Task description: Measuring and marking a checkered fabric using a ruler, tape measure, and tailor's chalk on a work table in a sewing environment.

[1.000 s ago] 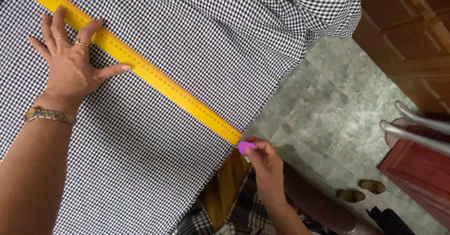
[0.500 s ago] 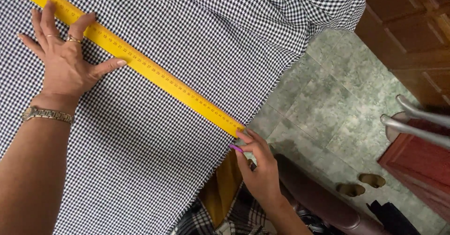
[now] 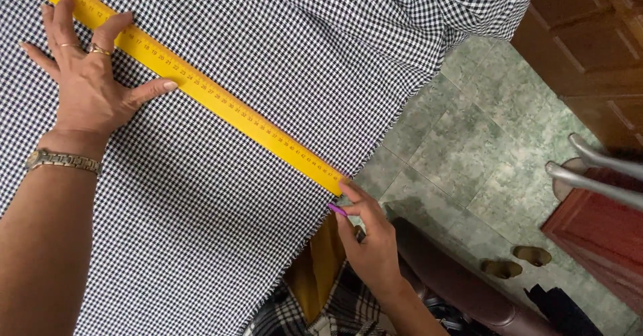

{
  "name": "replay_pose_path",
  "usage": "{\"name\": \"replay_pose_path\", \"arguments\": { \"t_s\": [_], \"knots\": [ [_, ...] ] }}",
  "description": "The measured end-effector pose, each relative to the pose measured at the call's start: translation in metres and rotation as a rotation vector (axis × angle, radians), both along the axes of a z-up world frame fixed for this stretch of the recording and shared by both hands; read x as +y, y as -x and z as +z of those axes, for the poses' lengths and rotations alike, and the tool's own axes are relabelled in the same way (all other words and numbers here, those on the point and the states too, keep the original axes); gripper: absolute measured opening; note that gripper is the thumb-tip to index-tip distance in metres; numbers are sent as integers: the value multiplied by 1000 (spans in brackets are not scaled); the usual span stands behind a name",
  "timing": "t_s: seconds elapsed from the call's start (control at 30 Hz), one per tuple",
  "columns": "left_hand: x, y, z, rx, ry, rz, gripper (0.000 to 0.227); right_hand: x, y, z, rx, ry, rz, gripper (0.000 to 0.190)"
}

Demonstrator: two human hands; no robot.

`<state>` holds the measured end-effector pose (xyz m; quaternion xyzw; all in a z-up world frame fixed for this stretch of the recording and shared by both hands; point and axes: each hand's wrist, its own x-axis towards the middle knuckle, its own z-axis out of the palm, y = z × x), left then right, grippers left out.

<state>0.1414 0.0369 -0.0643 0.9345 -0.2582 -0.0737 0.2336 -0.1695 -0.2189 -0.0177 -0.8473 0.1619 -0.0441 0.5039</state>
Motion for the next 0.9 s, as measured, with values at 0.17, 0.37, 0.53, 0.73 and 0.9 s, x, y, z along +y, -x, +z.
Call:
{"name": "replay_pose_path", "arguments": {
  "t_s": [0.17,0.37,0.53,0.73,0.9],
  "knots": [
    [0,-1,0,3,-15,2,89,-1,0,-1,-15,17,11,7],
    [1,-1,-2,-7,-8,1,89,-1,2,-7,-26,65,32,6],
    [1,1,-2,7,-7,27,93,-2,2,-8,19,195,91,3],
    [4,-4,-7,-213,38,-9,89,-2,2,-14,69,382,161,46],
    [6,-6,-22,-273,-61,73,84,-43,20,-174,1057,-252,-695,39]
  ]
}}
